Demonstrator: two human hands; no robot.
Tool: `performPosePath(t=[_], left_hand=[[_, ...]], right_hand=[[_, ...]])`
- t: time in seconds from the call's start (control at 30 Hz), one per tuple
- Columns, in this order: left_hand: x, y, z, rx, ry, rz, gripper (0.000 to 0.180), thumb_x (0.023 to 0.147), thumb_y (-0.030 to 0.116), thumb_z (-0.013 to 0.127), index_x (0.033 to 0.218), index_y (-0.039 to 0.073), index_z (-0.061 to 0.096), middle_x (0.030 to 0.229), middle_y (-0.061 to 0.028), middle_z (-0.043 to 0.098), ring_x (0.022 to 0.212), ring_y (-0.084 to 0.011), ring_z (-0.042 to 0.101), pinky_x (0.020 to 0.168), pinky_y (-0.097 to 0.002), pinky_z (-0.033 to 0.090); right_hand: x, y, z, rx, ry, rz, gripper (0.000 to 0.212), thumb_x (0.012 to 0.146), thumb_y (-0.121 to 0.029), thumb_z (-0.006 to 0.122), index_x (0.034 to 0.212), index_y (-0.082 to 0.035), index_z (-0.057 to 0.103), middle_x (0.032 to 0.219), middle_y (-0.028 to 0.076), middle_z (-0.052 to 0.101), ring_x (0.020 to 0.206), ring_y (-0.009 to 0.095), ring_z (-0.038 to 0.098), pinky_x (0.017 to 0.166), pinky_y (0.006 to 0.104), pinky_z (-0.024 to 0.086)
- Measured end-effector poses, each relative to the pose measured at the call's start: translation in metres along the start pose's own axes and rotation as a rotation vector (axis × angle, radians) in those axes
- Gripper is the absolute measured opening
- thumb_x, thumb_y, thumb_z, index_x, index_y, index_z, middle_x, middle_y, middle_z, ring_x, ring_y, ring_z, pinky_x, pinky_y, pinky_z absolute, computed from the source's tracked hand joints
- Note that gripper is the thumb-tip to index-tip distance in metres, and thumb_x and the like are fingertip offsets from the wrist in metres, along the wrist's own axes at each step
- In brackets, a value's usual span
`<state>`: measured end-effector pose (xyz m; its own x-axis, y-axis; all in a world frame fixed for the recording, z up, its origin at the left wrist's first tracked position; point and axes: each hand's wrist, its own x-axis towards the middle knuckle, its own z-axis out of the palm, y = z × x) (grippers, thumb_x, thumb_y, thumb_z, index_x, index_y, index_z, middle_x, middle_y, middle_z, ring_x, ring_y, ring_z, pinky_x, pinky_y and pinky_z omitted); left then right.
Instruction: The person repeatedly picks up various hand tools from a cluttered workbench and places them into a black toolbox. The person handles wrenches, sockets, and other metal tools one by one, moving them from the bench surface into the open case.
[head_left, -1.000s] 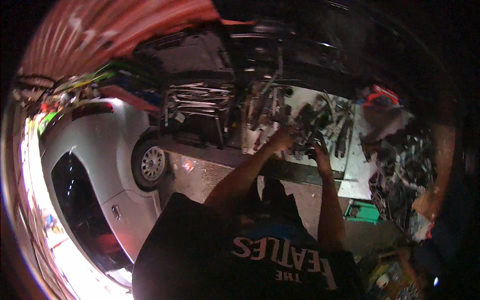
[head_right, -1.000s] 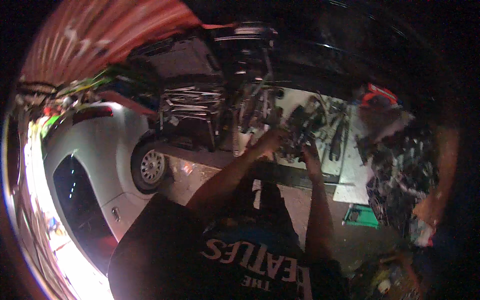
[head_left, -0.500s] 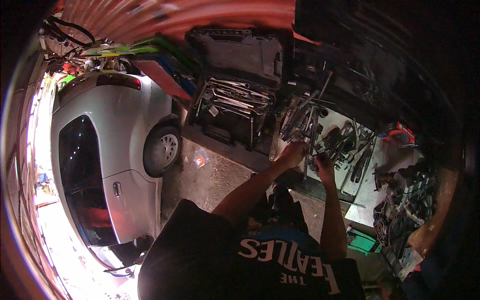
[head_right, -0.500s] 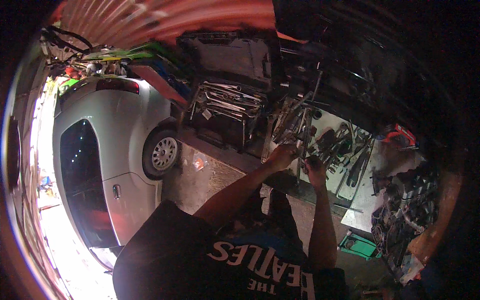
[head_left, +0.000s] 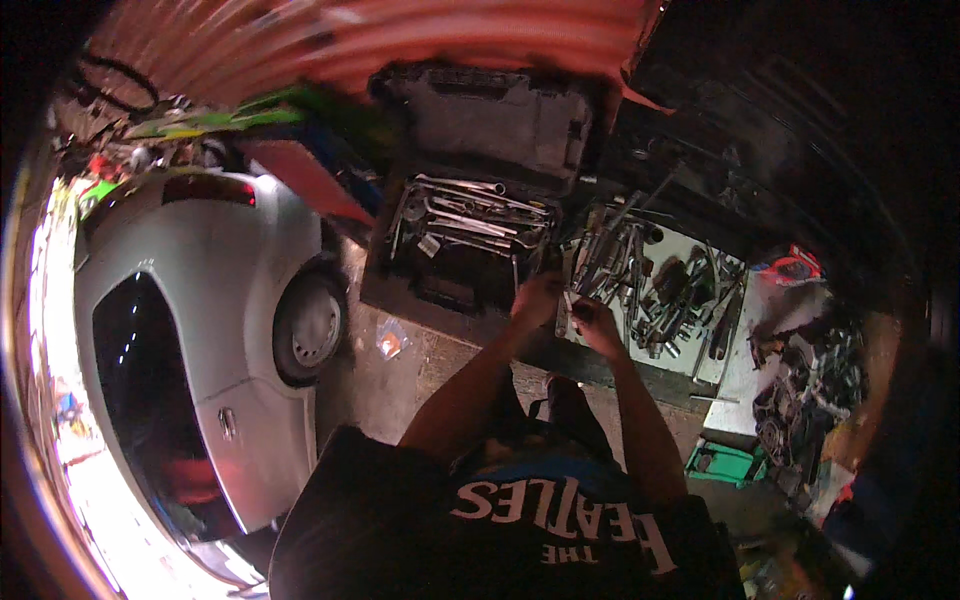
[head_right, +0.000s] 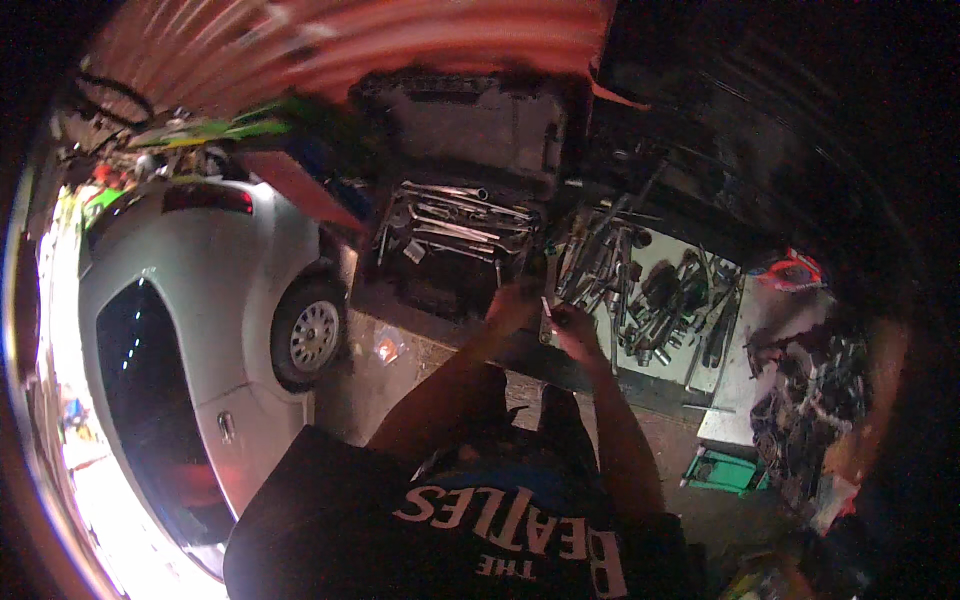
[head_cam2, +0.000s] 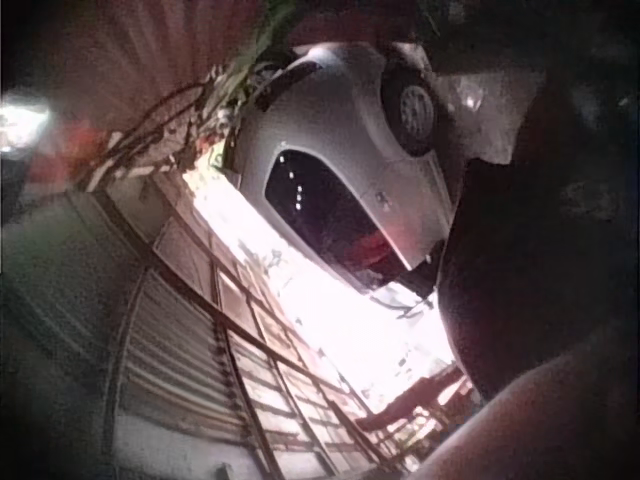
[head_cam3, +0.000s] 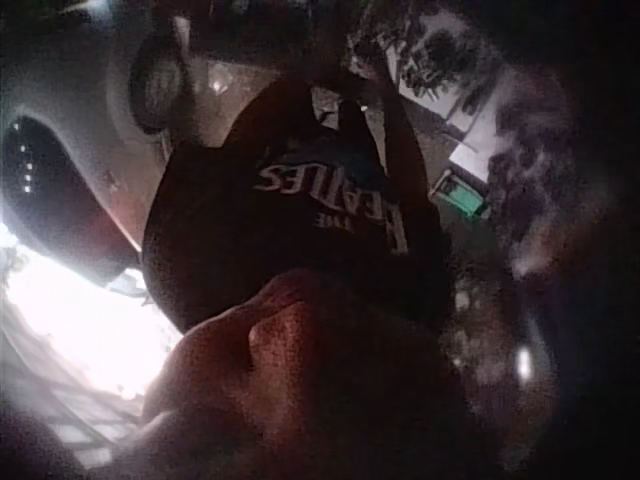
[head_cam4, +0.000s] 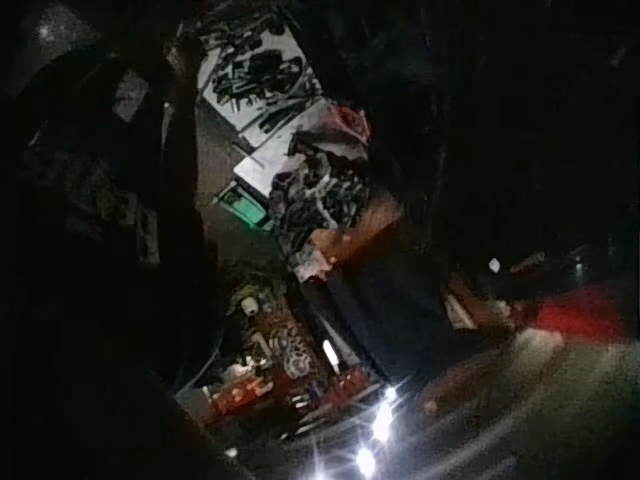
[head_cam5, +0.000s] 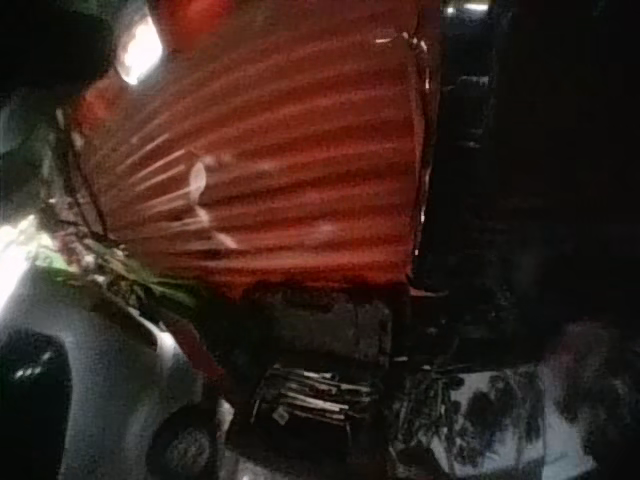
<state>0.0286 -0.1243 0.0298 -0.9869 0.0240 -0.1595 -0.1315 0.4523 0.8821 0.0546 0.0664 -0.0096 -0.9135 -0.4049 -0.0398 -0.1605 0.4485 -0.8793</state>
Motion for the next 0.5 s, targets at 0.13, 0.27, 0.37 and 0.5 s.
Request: performPosePath(t=[0.13, 0.27, 0.37, 0.5], left_hand=[[0.006, -0.087, -0.058, -0.233, -0.022, 0.098, 0.035, 0.083, 0.026, 0.063, 0.113, 0.007, 0.059, 0.105, -0.0148, 0.064, 0.093, -0.0303, 0.062, 0.081, -0.0405, 0.051], [0.008, -0.158, -0.143, 0.774, -0.128, 0.529, 0.042, 0.071, 0.019, 0.065, 0.112, 0.009, 0.059, 0.110, -0.0141, 0.060, 0.106, -0.0317, 0.055, 0.086, -0.0423, 0.048], [0.010, -0.214, -0.195, 0.833, -0.112, 0.461, 0.043, 0.072, 0.015, 0.064, 0.114, 0.010, 0.059, 0.106, -0.0148, 0.060, 0.103, -0.0334, 0.056, 0.085, -0.0429, 0.048], [-0.025, -0.274, -0.259, 0.308, -0.011, 0.017, 0.036, 0.078, 0.012, 0.060, 0.114, 0.010, 0.060, 0.105, -0.0167, 0.060, 0.098, -0.0360, 0.057, 0.080, -0.0454, 0.049]], right_hand=[[0.042, -0.073, 0.053, -0.306, 0.230, -0.061, 0.015, 0.086, -0.020, 0.060, 0.087, -0.005, 0.063, 0.089, 0.014, 0.063, 0.083, 0.030, 0.061, 0.070, 0.0401, 0.049], [0.086, -0.033, 0.104, -0.528, 0.081, 0.134, 0.022, 0.086, -0.027, 0.057, 0.088, -0.007, 0.065, 0.083, 0.016, 0.063, 0.076, 0.035, 0.062, 0.065, 0.0444, 0.050], [0.118, -0.036, 0.109, -0.620, 0.227, 0.191, 0.024, 0.081, -0.028, 0.059, 0.084, -0.004, 0.065, 0.081, 0.019, 0.064, 0.074, 0.038, 0.062, 0.064, 0.0486, 0.051], [0.160, -0.076, 0.103, -0.426, 0.226, 0.505, 0.030, 0.079, -0.034, 0.058, 0.088, -0.007, 0.068, 0.090, 0.021, 0.066, 0.083, 0.038, 0.064, 0.069, 0.0480, 0.052]])
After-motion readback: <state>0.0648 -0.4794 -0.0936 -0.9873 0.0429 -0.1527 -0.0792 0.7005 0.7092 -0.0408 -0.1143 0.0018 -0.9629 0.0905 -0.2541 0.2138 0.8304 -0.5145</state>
